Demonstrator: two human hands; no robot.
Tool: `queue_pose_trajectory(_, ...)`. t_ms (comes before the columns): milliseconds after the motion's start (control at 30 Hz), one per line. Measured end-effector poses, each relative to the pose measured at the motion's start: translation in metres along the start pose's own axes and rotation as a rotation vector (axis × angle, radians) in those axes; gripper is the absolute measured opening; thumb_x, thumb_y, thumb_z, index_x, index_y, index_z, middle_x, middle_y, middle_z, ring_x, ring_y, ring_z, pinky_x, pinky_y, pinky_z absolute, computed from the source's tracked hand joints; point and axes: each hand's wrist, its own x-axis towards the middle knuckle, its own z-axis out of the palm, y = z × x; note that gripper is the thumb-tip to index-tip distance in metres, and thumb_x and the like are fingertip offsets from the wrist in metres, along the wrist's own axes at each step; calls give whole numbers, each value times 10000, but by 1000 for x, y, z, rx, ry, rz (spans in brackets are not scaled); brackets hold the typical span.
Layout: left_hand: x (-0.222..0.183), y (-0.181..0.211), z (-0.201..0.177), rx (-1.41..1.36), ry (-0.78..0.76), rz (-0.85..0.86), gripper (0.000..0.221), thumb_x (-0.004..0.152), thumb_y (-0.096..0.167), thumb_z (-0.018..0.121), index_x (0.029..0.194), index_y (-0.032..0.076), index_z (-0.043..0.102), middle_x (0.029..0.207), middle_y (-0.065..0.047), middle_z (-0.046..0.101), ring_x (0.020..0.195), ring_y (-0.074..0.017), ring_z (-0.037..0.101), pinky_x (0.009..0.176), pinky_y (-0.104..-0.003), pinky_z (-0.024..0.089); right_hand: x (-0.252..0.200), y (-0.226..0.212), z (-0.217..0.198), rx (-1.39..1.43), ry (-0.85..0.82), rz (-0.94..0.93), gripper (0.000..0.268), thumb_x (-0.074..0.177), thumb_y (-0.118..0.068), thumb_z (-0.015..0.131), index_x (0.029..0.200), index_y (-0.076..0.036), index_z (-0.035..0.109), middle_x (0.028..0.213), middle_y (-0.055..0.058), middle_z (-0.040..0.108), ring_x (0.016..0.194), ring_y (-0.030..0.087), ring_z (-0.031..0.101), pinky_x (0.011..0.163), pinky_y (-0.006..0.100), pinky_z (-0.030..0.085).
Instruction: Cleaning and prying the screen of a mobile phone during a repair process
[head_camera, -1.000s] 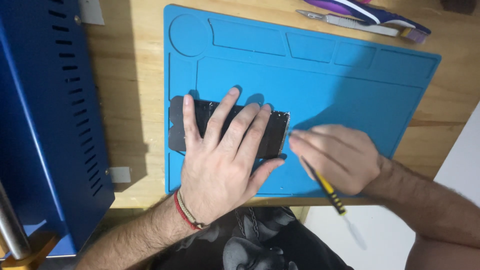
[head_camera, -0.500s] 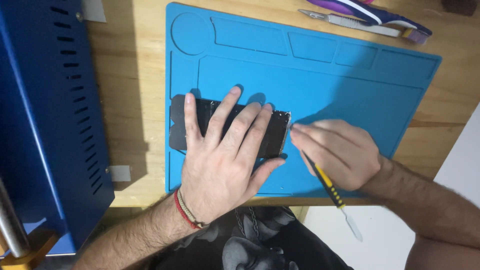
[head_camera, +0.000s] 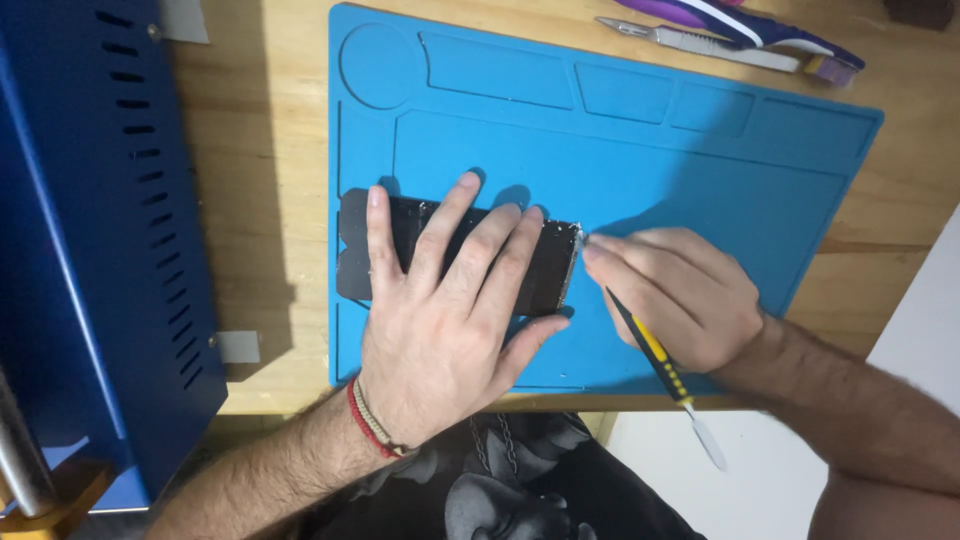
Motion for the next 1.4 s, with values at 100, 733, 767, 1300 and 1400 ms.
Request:
queue_pose_trajectory(100,-1,0,0,3,-4,-2,700,1117,604,592,1485,21,708,1461,-122,694,1511,-422,538,1221,-845,230,-3,-1,-3,43,-41,-25,186,1079,-3,634,1101,139,752,1059,291,810,882,366,809,790,426,684)
queue_pose_trajectory(733,-10,2,1,20,154,180,441,1197,442,684,1509,131,701,1380,-100,774,1442,-369,659,1238,-726,312,9,-14,-22,216,-19,-1,182,1048,-55,669,1087,70,795,1047,214,775,830,340,748,747,416,655)
queue_pose_trajectory(767,-9,2,-2,31,167,186,441,1197,442,684,1509,131,701,1380,-100,774,1442,-369,659,1238,-726,312,9,-15,-15,206,-13,-15,182,1048,-55,669,1087,70,795,1047,214,775,830,340,748,747,416,655)
queue_pose_trajectory(1300,-6,4,-2,-338,212,593,301,1167,149,601,874,101,650,862,-59,584,867,-248,625,843,-412,532,-33,13,-9,563,598,457,139,1136,-183,635,1056,-97,710,1029,59,682,839,191,635,698,303,517)
queue_pose_trajectory(1400,-3,8,-2,-370,142,607,207,1156,95,555,1092,58,749,1028,-85,672,979,-265,661,884,-431,542,9,2,-30,271,274,495,62,1091,-4,710,1133,-13,754,1126,159,775,977,278,755,922,377,592)
